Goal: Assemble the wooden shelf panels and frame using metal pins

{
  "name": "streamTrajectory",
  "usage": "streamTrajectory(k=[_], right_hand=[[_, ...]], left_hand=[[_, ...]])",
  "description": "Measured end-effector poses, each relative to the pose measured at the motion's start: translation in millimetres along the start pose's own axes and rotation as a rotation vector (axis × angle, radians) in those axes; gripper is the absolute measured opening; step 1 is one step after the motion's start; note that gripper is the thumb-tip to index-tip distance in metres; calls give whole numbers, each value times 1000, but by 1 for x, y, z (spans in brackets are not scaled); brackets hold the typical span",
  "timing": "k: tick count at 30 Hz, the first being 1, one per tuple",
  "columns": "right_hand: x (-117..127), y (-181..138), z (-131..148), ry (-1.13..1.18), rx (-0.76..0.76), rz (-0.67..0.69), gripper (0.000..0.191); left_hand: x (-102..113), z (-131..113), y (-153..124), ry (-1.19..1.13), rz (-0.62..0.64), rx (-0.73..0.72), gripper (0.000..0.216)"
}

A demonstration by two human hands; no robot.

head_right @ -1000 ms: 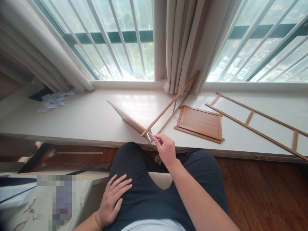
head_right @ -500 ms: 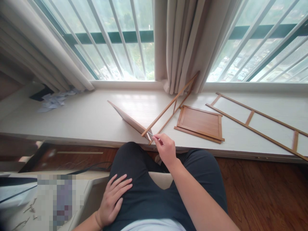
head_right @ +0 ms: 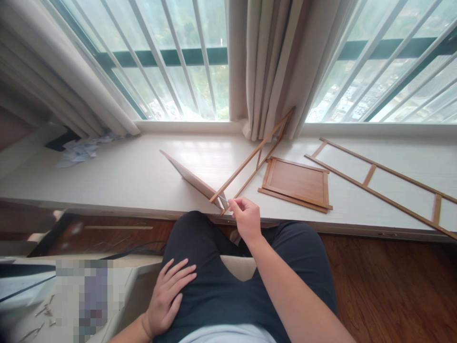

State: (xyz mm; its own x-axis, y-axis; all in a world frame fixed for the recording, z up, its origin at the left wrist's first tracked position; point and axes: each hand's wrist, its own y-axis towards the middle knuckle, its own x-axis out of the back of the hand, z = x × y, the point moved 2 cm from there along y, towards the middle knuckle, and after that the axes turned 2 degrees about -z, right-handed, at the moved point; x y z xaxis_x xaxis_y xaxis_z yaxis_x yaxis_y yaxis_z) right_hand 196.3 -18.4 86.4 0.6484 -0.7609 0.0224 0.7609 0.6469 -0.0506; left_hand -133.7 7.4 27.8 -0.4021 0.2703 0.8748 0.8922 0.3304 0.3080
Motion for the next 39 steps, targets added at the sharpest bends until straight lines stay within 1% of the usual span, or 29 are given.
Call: streamTrajectory(k=[8, 11, 21, 25, 34, 39], right_hand=[[-4, -3, -3, 80, 0, 6, 36], [-4, -4, -2, 104, 29, 20, 35], [-1, -5, -1, -3, 182, 29, 33], [0, -5, -1, -36, 208, 30, 32], [0, -5, -2, -79, 202, 14, 34], [-2, -4, 1, 13, 92, 6, 38]], left_hand=[[1, -1, 1, -3, 10, -4, 53], [2, -1, 2, -2, 2, -7, 52], [3, -2, 4, -4, 0, -6, 52], [4, -2, 4, 1, 6, -10, 52], [3, -2, 5, 5, -3, -16, 52], [3, -1, 4, -5, 1, 0, 53]])
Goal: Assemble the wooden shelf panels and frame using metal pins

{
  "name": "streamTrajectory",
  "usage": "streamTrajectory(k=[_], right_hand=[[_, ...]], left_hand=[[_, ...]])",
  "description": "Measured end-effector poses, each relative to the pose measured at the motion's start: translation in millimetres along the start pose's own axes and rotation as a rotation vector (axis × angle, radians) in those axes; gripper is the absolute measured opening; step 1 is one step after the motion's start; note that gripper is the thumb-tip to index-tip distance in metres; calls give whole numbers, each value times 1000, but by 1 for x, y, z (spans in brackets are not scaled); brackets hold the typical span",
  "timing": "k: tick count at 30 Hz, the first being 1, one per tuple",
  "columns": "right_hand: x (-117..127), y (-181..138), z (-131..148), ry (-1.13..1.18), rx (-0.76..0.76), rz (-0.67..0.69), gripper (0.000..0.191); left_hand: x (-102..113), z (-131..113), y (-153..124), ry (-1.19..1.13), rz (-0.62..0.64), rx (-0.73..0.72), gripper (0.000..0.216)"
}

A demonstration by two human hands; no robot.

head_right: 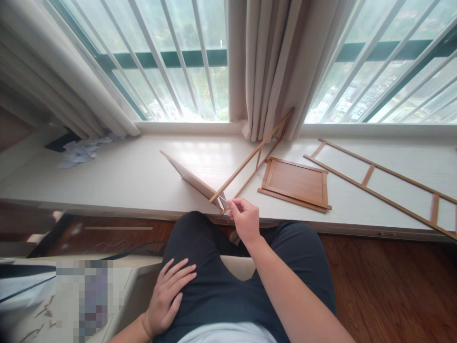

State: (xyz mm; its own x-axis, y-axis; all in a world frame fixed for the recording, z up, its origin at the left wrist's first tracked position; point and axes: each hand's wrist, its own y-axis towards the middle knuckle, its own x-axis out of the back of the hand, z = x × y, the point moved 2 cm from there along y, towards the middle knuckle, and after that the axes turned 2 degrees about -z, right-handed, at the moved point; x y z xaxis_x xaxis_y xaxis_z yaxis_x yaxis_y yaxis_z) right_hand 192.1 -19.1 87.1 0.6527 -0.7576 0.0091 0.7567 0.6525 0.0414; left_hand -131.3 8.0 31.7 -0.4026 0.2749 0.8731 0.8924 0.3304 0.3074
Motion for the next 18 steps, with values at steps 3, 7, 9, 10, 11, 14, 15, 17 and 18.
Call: streamTrajectory(k=[3, 7, 9, 10, 11, 14, 15, 17, 18], right_hand=[[-1, 1, 2, 27, -46, -2, 40], [-1, 1, 4, 45, -59, -7, 40], [-1, 0, 2, 58, -56, -10, 39], [-1, 0, 1, 61, -53, -11, 38], [-1, -1, 0, 62, -50, -11, 38], [0, -1, -4, 46, -33, -9, 37], [0, -1, -5, 35, -23, -10, 37], [1, -1, -5, 4, 6, -9, 37], [1, -2, -5, -12, 21, -7, 37]], left_hand=[[0, 0, -1, 1, 2, -5, 52], [-1, 0, -1, -2, -5, -5, 52], [-1, 0, -1, -5, -6, -3, 52], [-1, 0, -1, -6, -5, -3, 52], [-1, 0, -2, -7, -3, -4, 52], [-1, 1, -2, -7, 3, -1, 52], [-1, 1, -2, -5, 4, 1, 52], [-2, 1, -2, -1, 4, 6, 51], [-2, 1, -2, 0, 3, 8, 51]])
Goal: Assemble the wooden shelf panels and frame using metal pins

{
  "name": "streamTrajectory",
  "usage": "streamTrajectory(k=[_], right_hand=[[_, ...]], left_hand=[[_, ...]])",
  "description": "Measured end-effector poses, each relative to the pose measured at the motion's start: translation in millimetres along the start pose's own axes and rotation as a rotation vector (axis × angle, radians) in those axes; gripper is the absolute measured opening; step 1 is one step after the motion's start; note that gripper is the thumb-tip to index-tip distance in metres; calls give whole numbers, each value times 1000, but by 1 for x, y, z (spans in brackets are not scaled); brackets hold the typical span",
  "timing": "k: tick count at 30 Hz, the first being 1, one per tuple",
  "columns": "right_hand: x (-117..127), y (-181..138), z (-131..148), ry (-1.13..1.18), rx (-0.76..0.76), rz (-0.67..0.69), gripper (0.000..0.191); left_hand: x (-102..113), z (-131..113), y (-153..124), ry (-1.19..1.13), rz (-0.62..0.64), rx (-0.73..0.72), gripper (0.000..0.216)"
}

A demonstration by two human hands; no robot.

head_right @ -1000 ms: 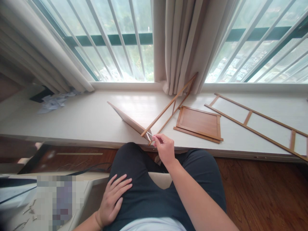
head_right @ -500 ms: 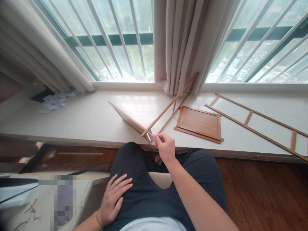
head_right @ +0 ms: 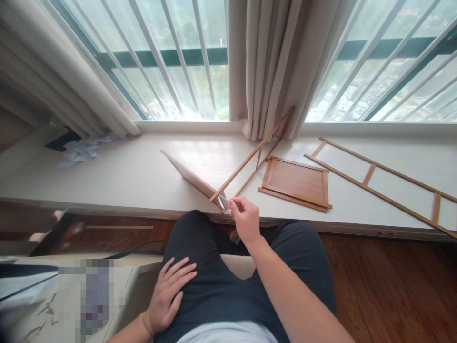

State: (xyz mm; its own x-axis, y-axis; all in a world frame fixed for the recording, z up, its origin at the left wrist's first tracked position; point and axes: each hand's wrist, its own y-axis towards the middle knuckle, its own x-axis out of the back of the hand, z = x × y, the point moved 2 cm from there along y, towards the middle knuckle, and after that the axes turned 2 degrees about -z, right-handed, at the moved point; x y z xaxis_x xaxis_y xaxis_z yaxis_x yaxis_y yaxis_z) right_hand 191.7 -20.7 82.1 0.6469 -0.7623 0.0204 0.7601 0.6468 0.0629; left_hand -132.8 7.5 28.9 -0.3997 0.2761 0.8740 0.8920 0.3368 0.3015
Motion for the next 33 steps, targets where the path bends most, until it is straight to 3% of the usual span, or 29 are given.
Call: streamTrajectory(k=[22, 25, 33], right_hand=[[6, -1, 4, -293, 297, 28, 23], [5, -1, 5, -276, 261, 19, 23], [2, 2, 5, -47, -39, 2, 37]], left_hand=[[0, 0, 0, -4, 10, 0, 50], [0, 0, -1, -1, 11, -1, 50], [1, -1, 1, 9, 7, -5, 51]])
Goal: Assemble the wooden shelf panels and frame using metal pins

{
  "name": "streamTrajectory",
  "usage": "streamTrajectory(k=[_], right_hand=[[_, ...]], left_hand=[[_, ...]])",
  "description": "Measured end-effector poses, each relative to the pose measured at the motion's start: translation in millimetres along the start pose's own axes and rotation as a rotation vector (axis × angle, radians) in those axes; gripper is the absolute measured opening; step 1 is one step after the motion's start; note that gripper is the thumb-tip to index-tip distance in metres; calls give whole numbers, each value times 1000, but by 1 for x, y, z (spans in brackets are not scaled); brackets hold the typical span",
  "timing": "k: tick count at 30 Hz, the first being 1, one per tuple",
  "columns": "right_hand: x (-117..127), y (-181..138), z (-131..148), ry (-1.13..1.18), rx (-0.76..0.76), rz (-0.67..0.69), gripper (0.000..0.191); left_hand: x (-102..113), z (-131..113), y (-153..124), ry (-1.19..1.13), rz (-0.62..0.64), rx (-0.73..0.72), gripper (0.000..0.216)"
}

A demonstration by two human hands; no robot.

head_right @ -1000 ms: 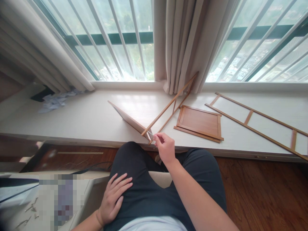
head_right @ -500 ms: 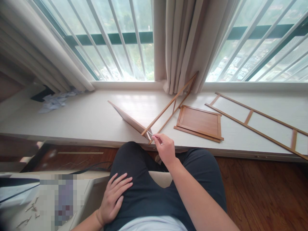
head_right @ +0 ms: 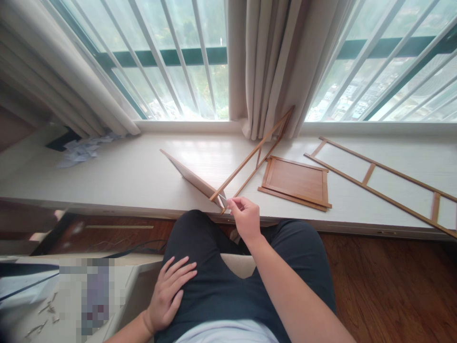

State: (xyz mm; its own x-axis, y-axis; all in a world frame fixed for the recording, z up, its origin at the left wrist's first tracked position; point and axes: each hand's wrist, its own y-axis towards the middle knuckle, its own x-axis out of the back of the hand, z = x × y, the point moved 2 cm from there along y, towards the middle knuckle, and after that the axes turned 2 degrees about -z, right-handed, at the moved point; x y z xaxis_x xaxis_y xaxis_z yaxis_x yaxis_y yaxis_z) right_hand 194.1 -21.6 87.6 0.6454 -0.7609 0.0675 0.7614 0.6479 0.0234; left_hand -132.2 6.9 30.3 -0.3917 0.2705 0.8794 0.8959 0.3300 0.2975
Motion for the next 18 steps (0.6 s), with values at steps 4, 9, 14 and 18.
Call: streamTrajectory(k=[4, 9, 14, 18], right_hand=[[-1, 0, 2, 60, -60, 0, 38], [-1, 0, 1, 81, -69, -2, 40], [-1, 0, 1, 75, -69, -5, 40], [-2, -1, 1, 75, -62, -15, 42]], left_hand=[[0, 0, 0, 2, -2, -4, 51], [0, 1, -1, 1, 1, 6, 51], [0, 1, 0, -2, -1, -3, 52], [-1, 1, 0, -2, 2, 5, 51]])
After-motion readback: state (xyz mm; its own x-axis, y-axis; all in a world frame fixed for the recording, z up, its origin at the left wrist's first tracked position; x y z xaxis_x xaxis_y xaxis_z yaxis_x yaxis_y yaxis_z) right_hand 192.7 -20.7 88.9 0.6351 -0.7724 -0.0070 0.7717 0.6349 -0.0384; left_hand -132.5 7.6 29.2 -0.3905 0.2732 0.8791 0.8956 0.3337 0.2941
